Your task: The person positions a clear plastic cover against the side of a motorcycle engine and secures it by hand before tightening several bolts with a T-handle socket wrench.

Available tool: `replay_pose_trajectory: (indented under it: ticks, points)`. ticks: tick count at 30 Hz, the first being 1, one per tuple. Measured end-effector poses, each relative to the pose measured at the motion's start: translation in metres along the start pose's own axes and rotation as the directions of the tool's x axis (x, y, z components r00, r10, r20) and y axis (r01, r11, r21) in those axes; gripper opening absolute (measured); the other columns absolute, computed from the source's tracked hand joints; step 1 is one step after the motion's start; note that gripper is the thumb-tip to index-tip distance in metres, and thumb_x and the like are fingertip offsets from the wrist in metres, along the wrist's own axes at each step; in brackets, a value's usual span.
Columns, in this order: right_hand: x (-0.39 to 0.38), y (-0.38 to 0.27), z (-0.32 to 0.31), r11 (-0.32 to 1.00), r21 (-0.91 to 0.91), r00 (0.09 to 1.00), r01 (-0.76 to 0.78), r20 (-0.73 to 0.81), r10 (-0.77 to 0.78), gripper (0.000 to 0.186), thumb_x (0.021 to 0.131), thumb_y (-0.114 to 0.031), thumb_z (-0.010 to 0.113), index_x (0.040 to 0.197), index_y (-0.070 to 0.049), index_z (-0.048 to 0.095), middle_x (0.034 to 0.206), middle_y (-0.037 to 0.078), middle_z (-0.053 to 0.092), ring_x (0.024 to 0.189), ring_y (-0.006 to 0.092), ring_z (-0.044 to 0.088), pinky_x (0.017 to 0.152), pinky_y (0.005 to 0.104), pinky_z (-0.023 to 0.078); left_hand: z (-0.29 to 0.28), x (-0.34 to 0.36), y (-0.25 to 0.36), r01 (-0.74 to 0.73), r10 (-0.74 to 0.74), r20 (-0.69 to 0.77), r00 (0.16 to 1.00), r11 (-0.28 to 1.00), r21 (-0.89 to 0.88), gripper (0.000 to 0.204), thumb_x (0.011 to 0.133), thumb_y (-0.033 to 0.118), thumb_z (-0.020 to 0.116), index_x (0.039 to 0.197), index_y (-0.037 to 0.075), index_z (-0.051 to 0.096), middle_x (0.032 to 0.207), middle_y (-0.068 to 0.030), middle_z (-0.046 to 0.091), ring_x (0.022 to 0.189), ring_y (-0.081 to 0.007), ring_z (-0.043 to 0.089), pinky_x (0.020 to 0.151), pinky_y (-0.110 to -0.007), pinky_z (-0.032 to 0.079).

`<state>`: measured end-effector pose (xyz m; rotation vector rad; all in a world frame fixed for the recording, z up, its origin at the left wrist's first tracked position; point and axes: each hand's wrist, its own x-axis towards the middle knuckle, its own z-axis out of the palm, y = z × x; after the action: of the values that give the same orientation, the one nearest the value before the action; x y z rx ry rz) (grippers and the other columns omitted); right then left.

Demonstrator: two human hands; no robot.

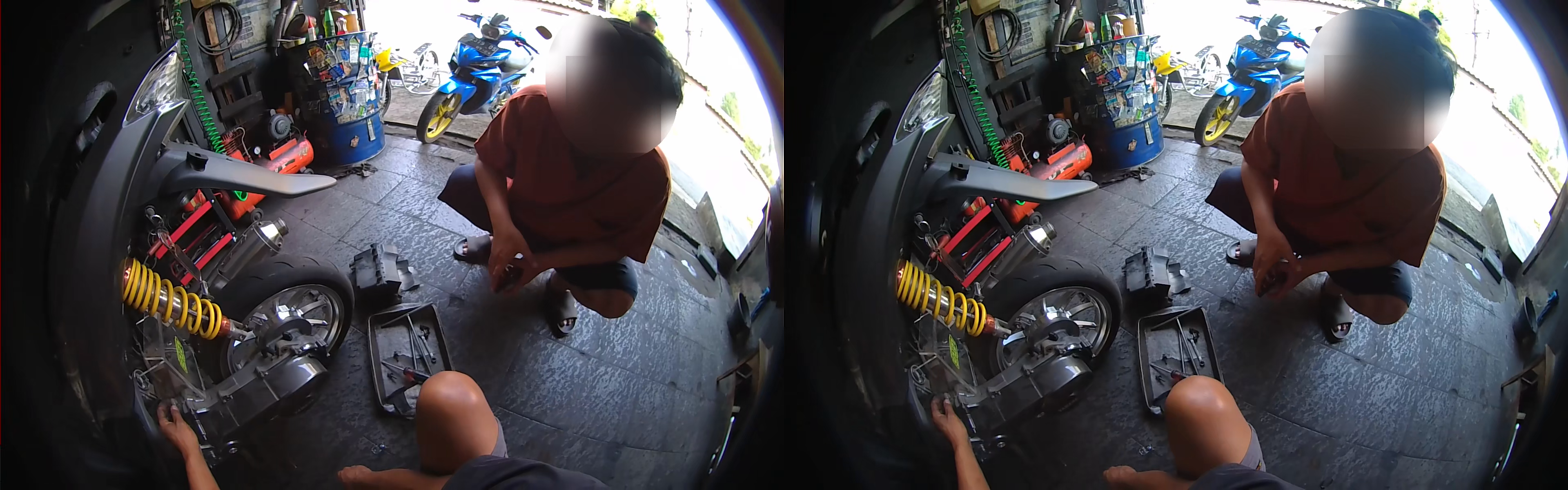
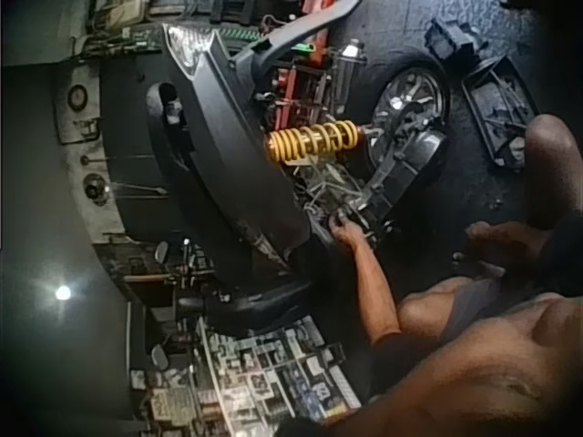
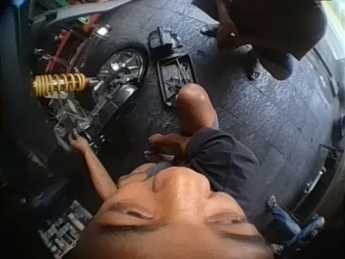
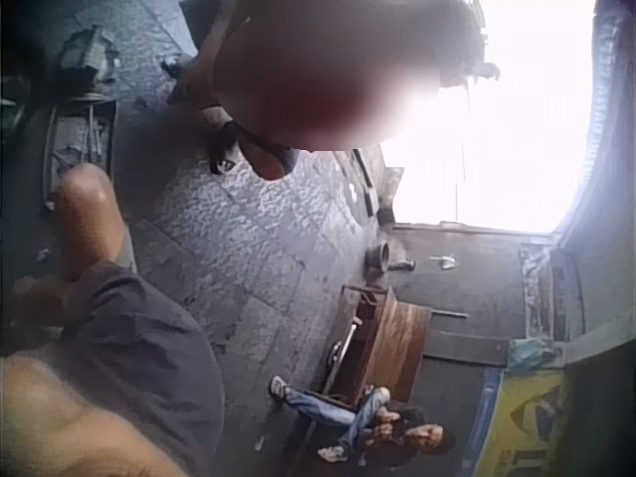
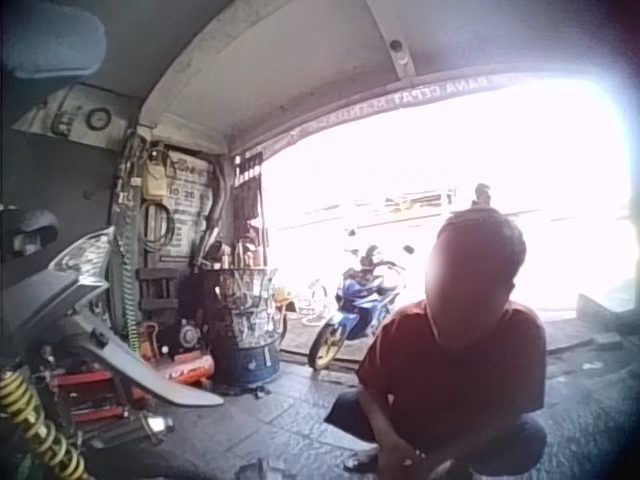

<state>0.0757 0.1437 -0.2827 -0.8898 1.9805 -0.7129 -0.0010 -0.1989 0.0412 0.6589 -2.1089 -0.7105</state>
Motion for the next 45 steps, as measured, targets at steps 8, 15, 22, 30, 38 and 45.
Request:
replay_pose_trajectory:
  ticks: [8,15,22,30,38,45]
  points:
    - [-0.036,0.026,-0.083,0.997,0.033,0.986,-0.069,-0.151,0.073,0.015,0.091,-0.022,0.058,0.088,-0.013,0.070,0.081,0.010,0.065,0.071,0.0284,0.059,0.065,0.0428,0.050,0.115,0.010,0.051,-0.081,0.088,0.040,0.995,0.986,-0.143,0.030,0.097,0.008,0.056,0.122,-0.008,0.056,0.116,-0.0187,0.065,0.106,-0.0276,0.062,0.097,-0.036,0.044]
    - [-0.023,0.030,-0.073,0.997,-0.071,0.985,-0.010,-0.170,-0.002,0.019,0.090,-0.022,0.058,0.098,-0.010,0.070,0.091,0.013,0.068,0.087,0.0322,0.064,0.076,0.0439,0.053,0.108,0.013,0.044,-0.053,0.073,0.109,0.991,0.983,-0.176,0.027,0.097,0.004,0.054,0.121,-0.007,0.057,0.115,-0.0176,0.066,0.106,-0.0257,0.062,0.097,-0.035,0.045]
    - [-0.026,0.030,-0.068,0.990,-0.142,0.984,0.009,-0.174,-0.034,0.028,0.088,-0.023,0.058,0.108,-0.008,0.070,0.101,0.016,0.071,0.103,0.0359,0.069,0.088,0.0451,0.056,0.106,0.008,0.046,-0.027,0.045,0.087,0.995,0.980,-0.198,0.026,0.098,0.003,0.052,0.121,-0.007,0.057,0.117,-0.0171,0.065,0.108,-0.0257,0.063,0.098,-0.036,0.045]
    - [-0.044,0.012,-0.121,0.967,-0.123,0.959,-0.222,0.152,0.240,0.039,0.082,-0.027,0.065,0.114,-0.006,0.070,0.115,0.019,0.070,0.111,0.0321,0.066,0.094,0.0436,0.053,0.108,-0.013,0.127,0.098,-0.111,0.128,0.986,0.990,0.104,0.033,0.094,0.015,0.062,0.120,-0.005,0.059,0.117,-0.0212,0.064,0.110,-0.0324,0.061,0.098,-0.039,0.046]
    - [-0.025,0.024,-0.050,0.989,-0.140,0.998,-0.037,-0.062,0.029,0.029,0.089,-0.026,0.051,0.098,-0.007,0.072,0.101,0.022,0.072,0.096,0.0351,0.071,0.087,0.0416,0.056,0.104,-0.005,0.116,0.039,-0.033,0.104,0.994,0.997,-0.061,0.021,0.095,0.010,0.060,0.114,0.001,0.063,0.103,-0.0118,0.069,0.095,-0.0224,0.064,0.089,-0.034,0.048]
    - [-0.045,-0.026,-0.087,0.998,-0.032,0.994,-0.056,0.089,0.059,0.033,0.092,-0.031,0.053,0.109,-0.010,0.073,0.113,0.014,0.071,0.108,0.0294,0.068,0.091,0.0395,0.054,0.098,-0.015,0.108,0.052,-0.047,0.048,0.998,0.992,-0.117,0.015,0.091,0.002,0.062,0.105,-0.002,0.066,0.092,-0.0062,0.068,0.082,-0.0149,0.062,0.079,-0.030,0.049]
